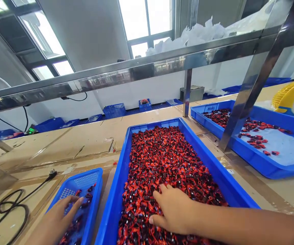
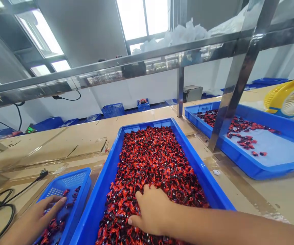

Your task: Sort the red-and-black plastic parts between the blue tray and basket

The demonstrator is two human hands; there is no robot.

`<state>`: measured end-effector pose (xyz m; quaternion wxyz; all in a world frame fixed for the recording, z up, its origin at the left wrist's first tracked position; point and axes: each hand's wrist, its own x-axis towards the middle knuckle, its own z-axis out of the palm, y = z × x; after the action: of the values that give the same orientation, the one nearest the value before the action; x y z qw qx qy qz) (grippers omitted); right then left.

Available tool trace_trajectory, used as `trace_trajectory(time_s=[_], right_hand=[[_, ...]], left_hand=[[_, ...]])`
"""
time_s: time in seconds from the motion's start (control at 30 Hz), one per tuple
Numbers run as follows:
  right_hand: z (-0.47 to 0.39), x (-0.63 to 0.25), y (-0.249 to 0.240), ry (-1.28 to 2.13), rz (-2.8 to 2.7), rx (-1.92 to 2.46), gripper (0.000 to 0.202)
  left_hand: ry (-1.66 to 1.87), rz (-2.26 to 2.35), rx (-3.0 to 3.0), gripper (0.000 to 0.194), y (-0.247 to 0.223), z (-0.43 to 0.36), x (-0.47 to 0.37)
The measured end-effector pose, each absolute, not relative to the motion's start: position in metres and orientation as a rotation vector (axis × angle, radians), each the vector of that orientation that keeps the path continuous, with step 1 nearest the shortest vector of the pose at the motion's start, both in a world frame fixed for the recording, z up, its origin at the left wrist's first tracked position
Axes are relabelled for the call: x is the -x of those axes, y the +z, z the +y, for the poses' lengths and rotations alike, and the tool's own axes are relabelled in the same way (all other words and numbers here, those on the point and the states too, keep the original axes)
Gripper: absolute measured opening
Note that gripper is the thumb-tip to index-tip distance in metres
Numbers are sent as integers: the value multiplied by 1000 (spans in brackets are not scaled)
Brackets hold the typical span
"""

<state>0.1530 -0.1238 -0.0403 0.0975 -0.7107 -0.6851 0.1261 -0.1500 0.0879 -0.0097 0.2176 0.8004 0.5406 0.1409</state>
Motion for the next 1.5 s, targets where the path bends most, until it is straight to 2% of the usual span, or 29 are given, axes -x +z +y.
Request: trace_trajectory(time_s=[0.17, 0.3, 0.37, 0.5, 0.6, 0.77, 0.93, 1.03, 1.1, 1.23, 1.4, 1.5], right_hand=[[-121, -146, -30, 332, -2039, 2066, 50], [-111, -169, -10, 219, -1684, 1902, 30], [-106, -186, 2, 192, -1456, 1798, 22], [-106, -212, 17, 121, -1183, 1664, 22], [-110, -222, 21, 31, -1204, 1622, 26], [-113, -236, 30, -74, -1308, 1609, 35], [-114, -243, 36, -44, -1316, 1501, 21], [-116, -243, 37, 73, -1224, 1395, 7], [-117, -243, 39, 147, -1153, 1339, 6], [-117, -247, 42, 87, -1106, 1350, 25], [-114, -249, 39, 5, -1176, 1378, 22], [-113, -247, 35, -6, -1206, 1365, 26]], left_hand=[[407, 1086, -2033, 38, 28, 58, 64], [600, 714, -1505, 36, 34, 34, -22], [441, 676, -1041, 33, 30, 19, -62], [152, 639, -810, 47, 16, -15, -122], [152, 591, -645, 49, 7, -35, -147], [205, 608, -597, 36, 5, -42, -166], [42, 707, -566, 22, 6, -33, -165], [-87, 767, -540, 31, 3, -23, -157], [-135, 768, -528, 36, 1, -16, -152], [-121, 766, -521, 36, -3, -8, -152], [-89, 828, -536, 45, -10, -9, -160], [-62, 829, -538, 43, -12, -11, -157]])
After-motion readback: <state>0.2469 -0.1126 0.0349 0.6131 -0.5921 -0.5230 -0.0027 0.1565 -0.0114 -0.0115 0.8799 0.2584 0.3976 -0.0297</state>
